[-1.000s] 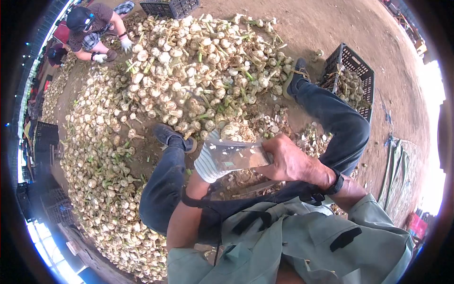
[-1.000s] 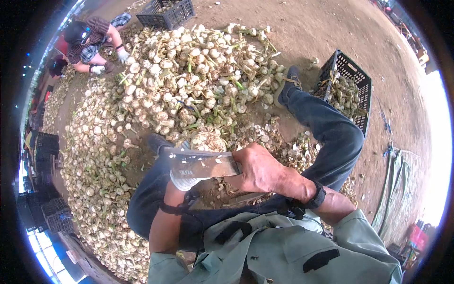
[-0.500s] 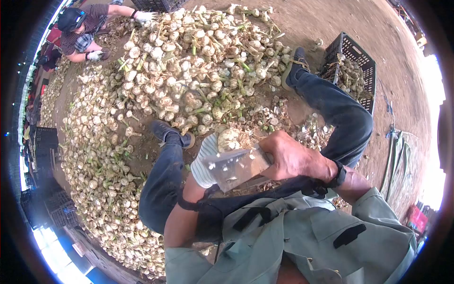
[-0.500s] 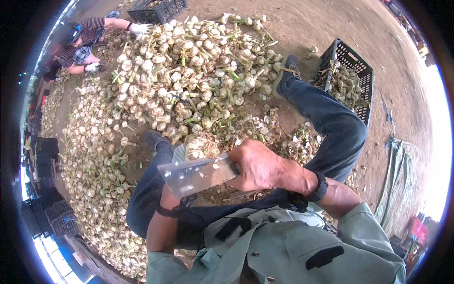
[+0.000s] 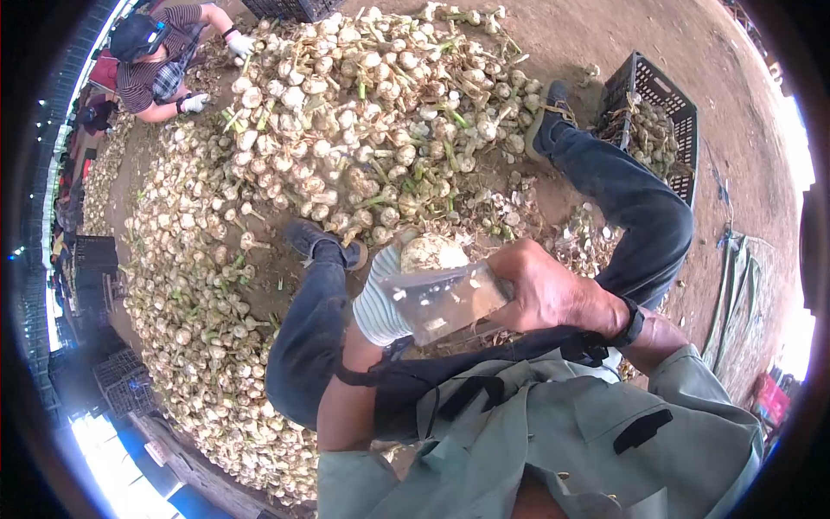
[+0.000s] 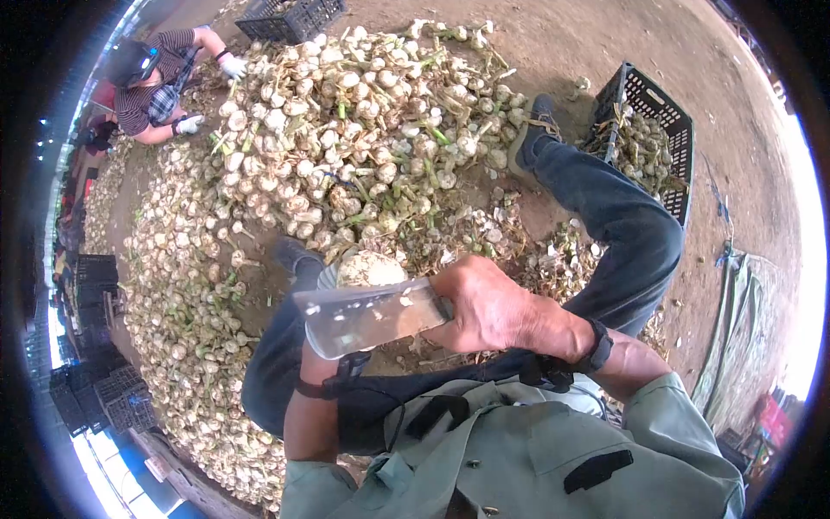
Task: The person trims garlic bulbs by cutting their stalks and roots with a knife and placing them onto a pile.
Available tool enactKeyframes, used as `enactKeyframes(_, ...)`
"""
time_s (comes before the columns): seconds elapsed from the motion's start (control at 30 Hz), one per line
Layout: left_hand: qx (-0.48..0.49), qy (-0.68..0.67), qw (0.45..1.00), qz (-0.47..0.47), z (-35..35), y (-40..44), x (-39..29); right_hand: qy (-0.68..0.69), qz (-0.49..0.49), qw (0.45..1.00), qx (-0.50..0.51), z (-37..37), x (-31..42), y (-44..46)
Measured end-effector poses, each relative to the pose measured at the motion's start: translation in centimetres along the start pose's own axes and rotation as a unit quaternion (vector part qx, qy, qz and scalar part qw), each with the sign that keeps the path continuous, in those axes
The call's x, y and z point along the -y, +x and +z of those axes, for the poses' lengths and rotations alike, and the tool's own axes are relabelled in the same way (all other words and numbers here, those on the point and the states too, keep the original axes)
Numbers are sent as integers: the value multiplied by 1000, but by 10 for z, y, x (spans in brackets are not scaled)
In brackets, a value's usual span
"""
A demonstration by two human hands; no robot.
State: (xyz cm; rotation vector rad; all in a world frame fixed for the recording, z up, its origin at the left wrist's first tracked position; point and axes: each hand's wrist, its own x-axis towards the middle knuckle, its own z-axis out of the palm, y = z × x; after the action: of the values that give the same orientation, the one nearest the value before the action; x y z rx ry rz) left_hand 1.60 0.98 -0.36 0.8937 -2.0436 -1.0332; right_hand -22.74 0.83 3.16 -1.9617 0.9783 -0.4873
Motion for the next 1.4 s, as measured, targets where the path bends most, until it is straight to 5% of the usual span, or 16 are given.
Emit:
enactKeyframes(0.33,24,-271,930,-249,2,-32,1,-24,-17,999,21,-2,6,-2)
enactKeyframes(0.47,-3,-356,816,-456,11,-33,4,-9,-43,999,10,-2,-7,-3)
enactKeyframes(0.5,-2,-355,815,-458,6,-26,-6,34,71,997,4,0,-29,-4)
enactKeyframes(0.57,49,-270,933,-232,-9,7,-31,63,247,967,-5,0,-87,-15)
enactKeyframes(0.6,-34,-197,964,-175,-2,9,-41,53,317,947,-6,-1,-121,-28)
enactKeyframes(0.63,-42,-66,994,-74,-2,15,-33,-34,172,984,-21,7,-137,-43)
enactKeyframes(0.7,-25,162,984,64,-2,19,-18,102,163,979,-64,30,-115,-45)
enactKeyframes(0.73,-52,-36,998,16,5,24,-13,227,142,955,-127,35,-101,-35)
enactKeyframes(0.77,-117,-191,974,-39,19,24,-8,79,174,976,-108,32,-70,-31)
enactKeyframes(0.8,-177,-341,918,-99,31,21,-4,466,-31,873,-137,43,-70,-25)
enactKeyframes(0.87,-187,-447,866,-125,31,21,7,295,221,929,-44,34,-34,-5)
enactKeyframes(0.93,-197,-462,861,-80,33,24,8,356,77,918,-156,56,-22,11)
enactKeyframes(1.0,-361,-560,731,-147,50,28,-3,373,63,903,-201,71,-24,16)
enactKeyframes(1.1,-262,-576,766,-115,37,30,-17,387,220,888,-116,55,-17,13)
enactKeyframes(1.23,-271,-616,729,-126,11,33,8,314,212,909,-172,16,-2,18)
enactKeyframes(1.4,-287,-407,846,-191,12,23,24,270,169,929,-187,4,-11,16)
